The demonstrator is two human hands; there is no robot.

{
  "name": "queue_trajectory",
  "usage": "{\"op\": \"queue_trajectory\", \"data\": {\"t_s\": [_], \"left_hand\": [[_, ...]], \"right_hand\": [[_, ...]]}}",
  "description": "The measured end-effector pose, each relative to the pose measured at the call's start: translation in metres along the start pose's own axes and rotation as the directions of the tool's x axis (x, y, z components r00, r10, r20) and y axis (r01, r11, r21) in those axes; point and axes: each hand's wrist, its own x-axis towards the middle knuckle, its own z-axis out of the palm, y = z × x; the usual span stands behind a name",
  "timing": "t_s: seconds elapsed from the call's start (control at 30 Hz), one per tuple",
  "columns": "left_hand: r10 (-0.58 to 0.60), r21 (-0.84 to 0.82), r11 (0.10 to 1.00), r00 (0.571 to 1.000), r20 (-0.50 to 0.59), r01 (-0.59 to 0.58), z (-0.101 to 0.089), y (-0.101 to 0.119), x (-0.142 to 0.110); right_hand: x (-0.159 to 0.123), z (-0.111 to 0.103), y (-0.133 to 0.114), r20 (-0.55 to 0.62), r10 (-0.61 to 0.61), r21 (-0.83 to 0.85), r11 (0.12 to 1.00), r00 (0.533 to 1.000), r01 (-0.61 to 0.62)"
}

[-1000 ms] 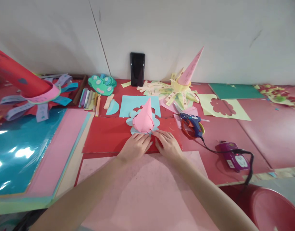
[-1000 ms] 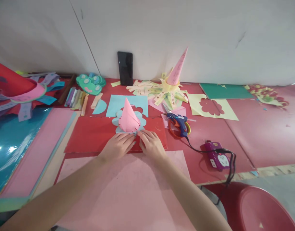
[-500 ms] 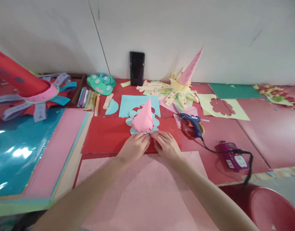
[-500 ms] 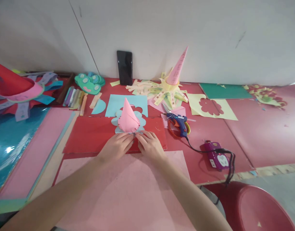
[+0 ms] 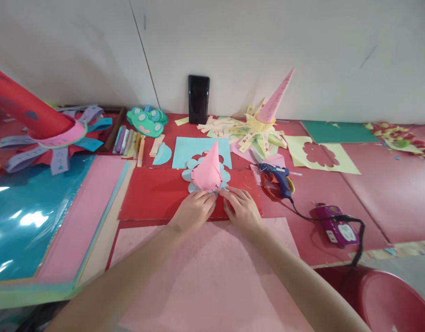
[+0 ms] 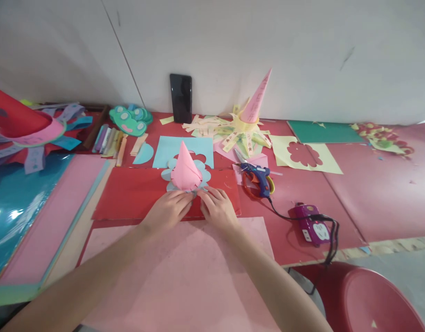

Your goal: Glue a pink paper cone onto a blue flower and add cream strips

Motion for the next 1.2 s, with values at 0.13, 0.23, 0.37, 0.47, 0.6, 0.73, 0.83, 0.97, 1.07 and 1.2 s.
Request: {"op": "queue_trajectory", "data": {"t_s": [0.13, 0.23, 0.37, 0.47, 0.6, 0.73, 0.83, 0.97, 1.07, 1.2], "left_hand": [[-0.016, -0.032, 0.999, 1.0, -0.026, 0.015, 0.0, -0.001, 0.0006], [-0.027, -0.052, 0.998, 0.999, -0.026, 0.026, 0.0002, -0.0014, 0.0004], [-0.026, -0.058, 0.998, 0.999, -0.036, 0.024, -0.0005, -0.0011, 0.0002], [-0.01, -0.05, 0.999, 0.999, -0.039, 0.008, -0.0009, -0.0007, 0.0006], [-0.008, -0.049, 0.999, 1.0, -0.028, 0.007, -0.0003, -0.0015, 0.0004], [0.002, -0.032, 0.999, 1.0, -0.025, -0.002, 0.0004, -0.0029, -0.0003], [0.004, -0.028, 1.0, 1.0, -0.014, -0.005, 0.0007, -0.0022, -0.0002], [-0.054, -0.032, 0.998, 0.998, -0.017, 0.053, 0.001, 0.0021, 0.0004], [-0.083, -0.046, 0.996, 0.996, -0.021, 0.082, 0.001, 0.0049, 0.0008], [-0.079, -0.047, 0.996, 0.997, -0.016, 0.078, -0.0004, 0.0049, 0.0008]], "right_hand": [[0.0006, 0.0005, -0.0006, 0.006, -0.004, 0.011, 1.0, 1.0, 0.004], [0.0013, 0.0008, -0.0007, 0.006, 0.005, 0.015, 1.0, 1.0, -0.005], [0.0016, 0.001, -0.0005, 0.0, 0.004, 0.021, 1.0, 1.0, -0.004], [0.0014, 0.0009, -0.0005, 0.003, 0.009, 0.022, 1.0, 1.0, -0.009], [0.0011, 0.0011, -0.0005, -0.006, 0.0, 0.023, 1.0, 1.0, 0.0], [0.001, 0.001, -0.0003, -0.002, 0.002, 0.021, 1.0, 1.0, -0.002], [0.0009, 0.0007, -0.0002, -0.001, 0.0, 0.017, 1.0, 1.0, 0.0], [0.0007, 0.0005, -0.0003, 0.006, -0.01, 0.02, 1.0, 1.0, 0.01], [0.0002, 0.0008, -0.0002, 0.015, -0.009, 0.023, 1.0, 1.0, 0.008], [-0.0009, 0.002, 0.0006, 0.03, 0.003, 0.029, 1.0, 1.0, -0.004]]}}
